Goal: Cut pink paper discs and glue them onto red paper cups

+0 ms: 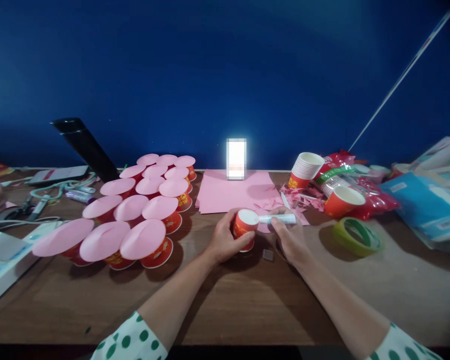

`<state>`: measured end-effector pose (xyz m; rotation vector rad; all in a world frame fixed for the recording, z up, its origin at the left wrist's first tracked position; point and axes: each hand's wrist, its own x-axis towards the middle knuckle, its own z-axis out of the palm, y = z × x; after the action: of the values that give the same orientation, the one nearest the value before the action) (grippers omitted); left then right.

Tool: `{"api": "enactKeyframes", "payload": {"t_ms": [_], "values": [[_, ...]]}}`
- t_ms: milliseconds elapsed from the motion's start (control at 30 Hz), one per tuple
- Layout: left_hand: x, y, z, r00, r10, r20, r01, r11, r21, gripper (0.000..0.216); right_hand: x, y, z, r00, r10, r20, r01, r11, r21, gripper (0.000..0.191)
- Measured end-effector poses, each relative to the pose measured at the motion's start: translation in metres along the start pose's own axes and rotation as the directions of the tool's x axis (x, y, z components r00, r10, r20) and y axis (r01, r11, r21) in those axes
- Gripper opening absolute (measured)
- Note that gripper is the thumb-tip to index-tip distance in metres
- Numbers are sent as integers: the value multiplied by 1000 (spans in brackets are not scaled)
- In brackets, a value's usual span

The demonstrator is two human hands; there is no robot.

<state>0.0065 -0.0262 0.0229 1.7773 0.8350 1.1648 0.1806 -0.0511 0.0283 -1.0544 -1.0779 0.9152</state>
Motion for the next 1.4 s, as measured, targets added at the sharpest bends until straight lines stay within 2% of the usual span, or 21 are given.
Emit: {"api": "enactKeyframes", "payload": {"t_ms": [267,500,800,967,1033,1100,1233,1400], "values": [[1,0,0,1000,12,9,-12,1000,-14,48,0,-1,-2,992,104,69,-107,993,55,15],[0,-2,0,1000,16,6,-16,999,-31,49,0,-3,-5,985,122,121,-127,991,35,15],[1,0,0,1000,-14,-6,14,1000,-9,49,0,-11,-5,992,30,123,-18,995,-98,8],[2,2,1,999,-16,-33,16,1000,4,49,1,-7,-9,982,19,187,14,985,-174,10],[2,1,1,999,15,-51,-12,999,47,48,1,-7,-9,986,-3,166,35,980,-194,10],[2,0,0,991,100,-88,-85,983,165,49,1,-9,-8,995,-59,86,77,974,-213,9],[3,-6,-3,944,284,-168,-191,887,421,53,2,-15,-5,986,-163,-32,150,956,-253,11],[4,-10,-5,927,324,-188,-193,843,502,55,2,-18,-3,972,-228,-50,202,929,-310,14]]}}
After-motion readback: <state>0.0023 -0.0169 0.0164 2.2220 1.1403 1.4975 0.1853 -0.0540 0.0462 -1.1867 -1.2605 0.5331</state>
